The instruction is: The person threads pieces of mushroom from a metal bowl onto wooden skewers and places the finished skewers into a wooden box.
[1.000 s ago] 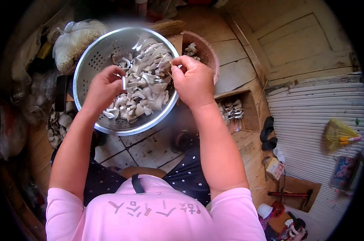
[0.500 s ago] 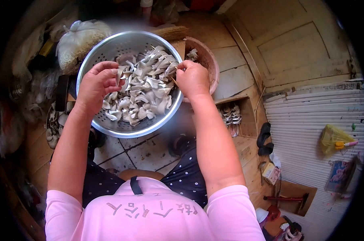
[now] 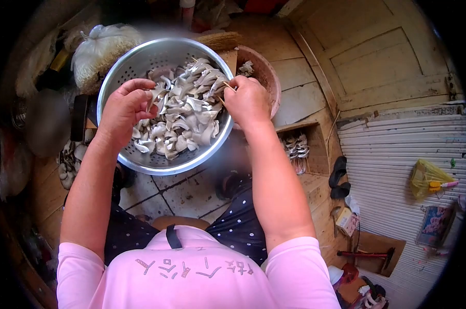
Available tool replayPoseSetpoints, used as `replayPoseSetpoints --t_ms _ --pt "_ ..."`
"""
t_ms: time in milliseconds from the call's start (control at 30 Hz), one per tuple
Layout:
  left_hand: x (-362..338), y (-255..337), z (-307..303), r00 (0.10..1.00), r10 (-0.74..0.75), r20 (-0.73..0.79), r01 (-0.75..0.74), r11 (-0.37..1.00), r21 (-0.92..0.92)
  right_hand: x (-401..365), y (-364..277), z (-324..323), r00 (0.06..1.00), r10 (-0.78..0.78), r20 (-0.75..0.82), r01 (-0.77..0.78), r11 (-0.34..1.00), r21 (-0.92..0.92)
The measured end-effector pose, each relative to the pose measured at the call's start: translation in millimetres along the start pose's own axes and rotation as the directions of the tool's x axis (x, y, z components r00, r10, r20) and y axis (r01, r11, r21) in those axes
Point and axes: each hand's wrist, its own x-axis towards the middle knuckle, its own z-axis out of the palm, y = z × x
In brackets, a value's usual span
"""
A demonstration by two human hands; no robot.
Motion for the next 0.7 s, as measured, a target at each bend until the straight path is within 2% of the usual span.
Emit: replayPoseSetpoints --t_ms 67,100,167,300,367,400,433,500,633,700 --pt "1 1 0 1.000 -0.004 -0.008 0.004 1.000 -0.012 -7 -4 -4 0.951 -0.248 -0.187 0.226 0.965 -0.131" --pt "1 0 0 1.000 -0.004 -0.008 0.004 1.000 -0.012 -11 -7 -6 0.951 -0.248 -0.186 0.226 0.965 -0.131" --pt "2 -1 -1 1.000 0.014 -0.010 -0.014 1.000 -0.005 -17 -16 -11 0.883 -0.393 -0.258 0.361 0.918 -0.162" --pt "5 -2 -2 1.000 0.004 -0.026 -0.006 0.998 -0.054 -29 -22 -11 0.873 -0.443 -0.206 0.432 0.897 -0.097" --pt "4 1 -4 0.999 0.009 -0.050 -0.015 0.994 -0.105 -34 -19 -7 0.904 -0.427 -0.008 0.427 0.904 0.024" --pt "4 2 -6 0.999 0.009 -0.051 -0.014 0.994 -0.104 -39 -20 -7 0.911 -0.387 0.143 0.395 0.919 -0.024" --pt "4 3 -8 0.998 0.027 -0.060 -0.034 0.992 -0.123 -41 -21 -7 0.910 -0.388 0.144 0.395 0.918 -0.023" --pt "6 3 -12 0.997 0.044 -0.069 -0.054 0.988 -0.142 -47 -23 -5 0.838 -0.309 0.449 0.394 0.913 -0.108" --pt "5 10 -14 0.992 0.061 -0.106 -0.076 0.987 -0.142 -56 -27 9 0.852 -0.238 0.466 0.371 0.902 -0.219" --pt "2 14 -12 0.991 0.066 -0.119 -0.083 0.986 -0.148 -56 -31 11 0.833 -0.246 0.495 0.383 0.903 -0.197"
